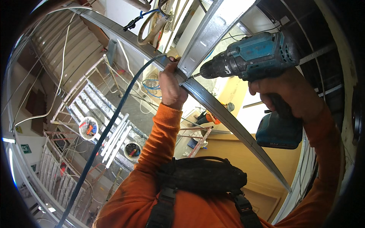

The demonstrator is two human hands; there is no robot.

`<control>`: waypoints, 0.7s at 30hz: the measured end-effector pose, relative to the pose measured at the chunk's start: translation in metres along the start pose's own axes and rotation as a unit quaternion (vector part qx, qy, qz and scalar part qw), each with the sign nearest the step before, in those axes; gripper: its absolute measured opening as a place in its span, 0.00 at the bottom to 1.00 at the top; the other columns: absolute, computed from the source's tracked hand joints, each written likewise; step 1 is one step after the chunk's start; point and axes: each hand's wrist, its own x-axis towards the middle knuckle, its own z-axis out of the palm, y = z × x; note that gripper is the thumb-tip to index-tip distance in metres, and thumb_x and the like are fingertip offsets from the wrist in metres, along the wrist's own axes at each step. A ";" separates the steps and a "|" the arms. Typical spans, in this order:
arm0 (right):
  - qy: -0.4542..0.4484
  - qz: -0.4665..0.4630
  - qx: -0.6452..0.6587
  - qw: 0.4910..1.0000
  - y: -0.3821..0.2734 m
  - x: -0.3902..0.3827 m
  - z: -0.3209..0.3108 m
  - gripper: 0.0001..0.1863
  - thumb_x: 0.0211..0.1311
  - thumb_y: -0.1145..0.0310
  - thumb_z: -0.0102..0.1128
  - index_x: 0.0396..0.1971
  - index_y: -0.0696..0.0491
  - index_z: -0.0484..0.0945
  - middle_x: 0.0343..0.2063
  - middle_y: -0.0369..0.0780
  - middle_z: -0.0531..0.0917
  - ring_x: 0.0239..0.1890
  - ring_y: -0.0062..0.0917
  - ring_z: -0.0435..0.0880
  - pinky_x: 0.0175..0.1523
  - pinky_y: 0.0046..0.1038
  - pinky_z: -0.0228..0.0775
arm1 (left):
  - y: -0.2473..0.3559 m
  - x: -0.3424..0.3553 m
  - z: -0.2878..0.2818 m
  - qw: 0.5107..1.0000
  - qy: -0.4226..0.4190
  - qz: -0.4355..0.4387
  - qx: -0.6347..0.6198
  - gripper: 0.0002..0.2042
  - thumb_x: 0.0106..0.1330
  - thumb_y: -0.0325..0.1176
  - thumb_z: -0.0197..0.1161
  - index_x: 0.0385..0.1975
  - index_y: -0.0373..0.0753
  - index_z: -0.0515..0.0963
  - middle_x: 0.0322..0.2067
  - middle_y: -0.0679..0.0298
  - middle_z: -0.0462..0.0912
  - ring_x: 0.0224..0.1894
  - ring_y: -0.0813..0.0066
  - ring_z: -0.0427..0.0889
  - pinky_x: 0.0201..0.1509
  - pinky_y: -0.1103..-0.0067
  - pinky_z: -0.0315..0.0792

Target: The person cuts a metal ceiling grid profile with a utility knife, then positions and secures the profile to the ceiling using a cordless drill and screws. The work is performed on scaffolding in a room under renovation.

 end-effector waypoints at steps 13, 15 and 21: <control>0.001 -0.049 -0.046 0.998 0.016 -0.002 0.003 0.07 0.62 0.69 0.62 0.32 0.58 0.80 0.14 0.34 0.75 0.15 0.15 0.71 0.25 0.22 0.62 | 0.007 -0.011 0.007 1.000 0.004 -0.020 0.003 0.08 0.68 0.28 0.53 0.41 0.35 0.78 0.34 0.62 0.81 0.33 0.70 0.81 0.39 0.75 0.76; 0.004 -0.074 -0.075 0.994 0.017 0.000 0.004 0.07 0.63 0.69 0.62 0.31 0.58 0.80 0.14 0.34 0.75 0.15 0.15 0.71 0.25 0.22 0.62 | 0.008 -0.012 0.006 1.000 0.000 -0.021 0.012 0.09 0.69 0.29 0.52 0.42 0.35 0.78 0.34 0.62 0.81 0.33 0.70 0.81 0.39 0.75 0.76; 0.003 -0.125 -0.170 0.977 0.020 0.004 0.003 0.07 0.64 0.68 0.61 0.31 0.57 0.79 0.14 0.34 0.75 0.15 0.15 0.71 0.25 0.23 0.63 | 0.008 -0.006 0.004 0.999 0.021 -0.022 0.026 0.13 0.70 0.31 0.50 0.44 0.31 0.78 0.35 0.61 0.82 0.33 0.69 0.81 0.38 0.75 0.76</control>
